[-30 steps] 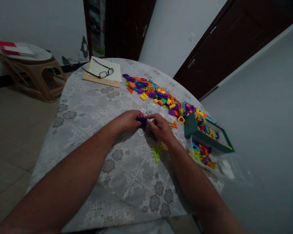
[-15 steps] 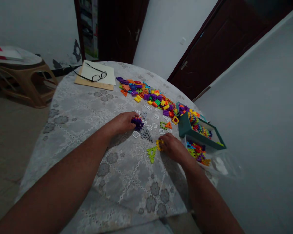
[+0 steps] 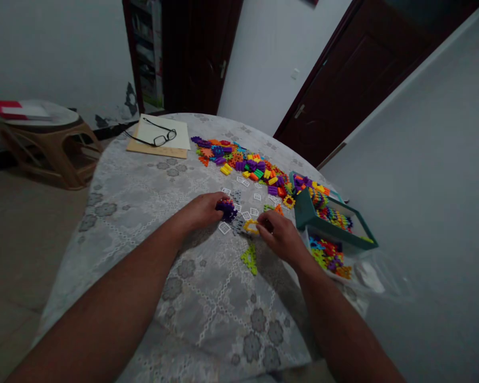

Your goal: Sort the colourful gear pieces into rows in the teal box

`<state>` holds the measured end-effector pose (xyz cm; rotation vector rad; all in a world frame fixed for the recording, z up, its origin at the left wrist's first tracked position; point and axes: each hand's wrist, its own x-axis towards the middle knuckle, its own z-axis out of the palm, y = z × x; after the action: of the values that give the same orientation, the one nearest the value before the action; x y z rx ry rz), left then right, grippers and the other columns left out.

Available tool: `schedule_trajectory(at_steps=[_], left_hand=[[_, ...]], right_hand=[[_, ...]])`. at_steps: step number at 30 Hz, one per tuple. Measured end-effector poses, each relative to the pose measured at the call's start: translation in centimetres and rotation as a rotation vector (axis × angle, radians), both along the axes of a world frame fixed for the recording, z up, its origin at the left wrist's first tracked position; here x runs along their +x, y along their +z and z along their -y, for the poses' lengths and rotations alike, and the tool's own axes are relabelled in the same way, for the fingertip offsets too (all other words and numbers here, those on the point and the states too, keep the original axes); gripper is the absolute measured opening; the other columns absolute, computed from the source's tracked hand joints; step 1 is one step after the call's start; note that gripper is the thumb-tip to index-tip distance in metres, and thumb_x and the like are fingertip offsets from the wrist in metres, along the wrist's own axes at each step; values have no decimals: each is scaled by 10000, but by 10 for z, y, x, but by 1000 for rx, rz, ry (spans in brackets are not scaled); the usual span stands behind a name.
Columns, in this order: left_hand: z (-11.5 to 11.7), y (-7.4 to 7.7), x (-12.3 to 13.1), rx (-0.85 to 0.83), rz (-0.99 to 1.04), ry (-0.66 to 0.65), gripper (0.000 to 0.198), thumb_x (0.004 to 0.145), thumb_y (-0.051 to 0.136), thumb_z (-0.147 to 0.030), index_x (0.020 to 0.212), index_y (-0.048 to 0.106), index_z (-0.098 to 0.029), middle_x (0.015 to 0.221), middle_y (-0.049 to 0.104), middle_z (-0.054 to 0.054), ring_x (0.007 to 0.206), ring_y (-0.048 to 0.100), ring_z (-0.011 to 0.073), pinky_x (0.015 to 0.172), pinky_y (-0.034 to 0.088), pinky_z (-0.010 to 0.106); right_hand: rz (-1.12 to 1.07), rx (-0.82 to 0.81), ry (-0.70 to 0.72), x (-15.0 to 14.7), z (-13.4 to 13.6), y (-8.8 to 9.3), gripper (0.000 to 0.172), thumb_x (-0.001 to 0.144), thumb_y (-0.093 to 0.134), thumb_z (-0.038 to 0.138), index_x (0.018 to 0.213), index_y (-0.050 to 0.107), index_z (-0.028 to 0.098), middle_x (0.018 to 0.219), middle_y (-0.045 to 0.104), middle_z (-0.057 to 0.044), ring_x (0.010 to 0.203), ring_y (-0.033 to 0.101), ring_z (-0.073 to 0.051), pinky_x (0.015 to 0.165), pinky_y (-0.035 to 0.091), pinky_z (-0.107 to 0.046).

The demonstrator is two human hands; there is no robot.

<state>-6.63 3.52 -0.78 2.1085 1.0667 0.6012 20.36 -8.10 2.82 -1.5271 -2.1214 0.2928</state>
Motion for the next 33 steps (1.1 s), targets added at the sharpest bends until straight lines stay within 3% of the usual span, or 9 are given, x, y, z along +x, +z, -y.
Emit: schedule_trajectory(at_steps=[9,12,16,20,23,28,33], left_hand=[[2,0,-1,30,1,-20,552,816,630,-62,1314,746,-269,1308,813,90,1184,724,293,1038,541,401],[2,-1,-1,27,13,-42,512,827,637,-72,1288,747,-267,1290,815,92,1159,730,291,1010,546,397],[1,-1,-1,34,12,-76,428,840,645,-90,1225,755,-241,1243,816,101,1111,737,281,963,545,380],[3,1,0,22,-5,-51,446,841,664,-97,1255,748,-237,1248,817,100,1124,739,280,972,541,376],[4,5,0,2,-8,-38,437,863,681,-118,1277,746,-239,1279,815,104,1154,737,284,995,541,382],[3,11,-2,31,18,25,454,885,680,-116,1320,734,-234,1321,802,118,1198,728,283,1020,532,378],[5,11,-4,13,-49,31,353,930,730,-215,1281,726,-247,1310,799,101,1189,726,275,1013,530,357]], right_hand=[[-102,7,135,-41,-47,-11,37,966,662,195,984,681,221,919,685,-22,816,625,-180,756,457,-292],[-84,52,121,-48,-51,-20,51,951,663,187,967,688,228,953,674,-37,850,623,-195,789,482,-306],[-152,117,3,-54,-50,-32,67,956,658,246,1006,700,229,1046,664,-67,846,626,-203,790,520,-322],[-194,34,-60,-57,-48,-37,81,947,656,288,1001,684,234,944,669,-26,765,601,-190,749,504,-311],[-201,7,-48,-58,-50,-33,85,947,653,303,997,682,241,876,669,-3,749,598,-191,736,485,-306],[-168,120,27,-60,-63,-24,115,961,660,295,1053,705,241,944,689,-35,812,621,-209,782,503,-328],[-181,127,68,-61,-73,-36,154,926,648,250,1070,698,228,1002,674,-44,788,615,-194,800,530,-339]])
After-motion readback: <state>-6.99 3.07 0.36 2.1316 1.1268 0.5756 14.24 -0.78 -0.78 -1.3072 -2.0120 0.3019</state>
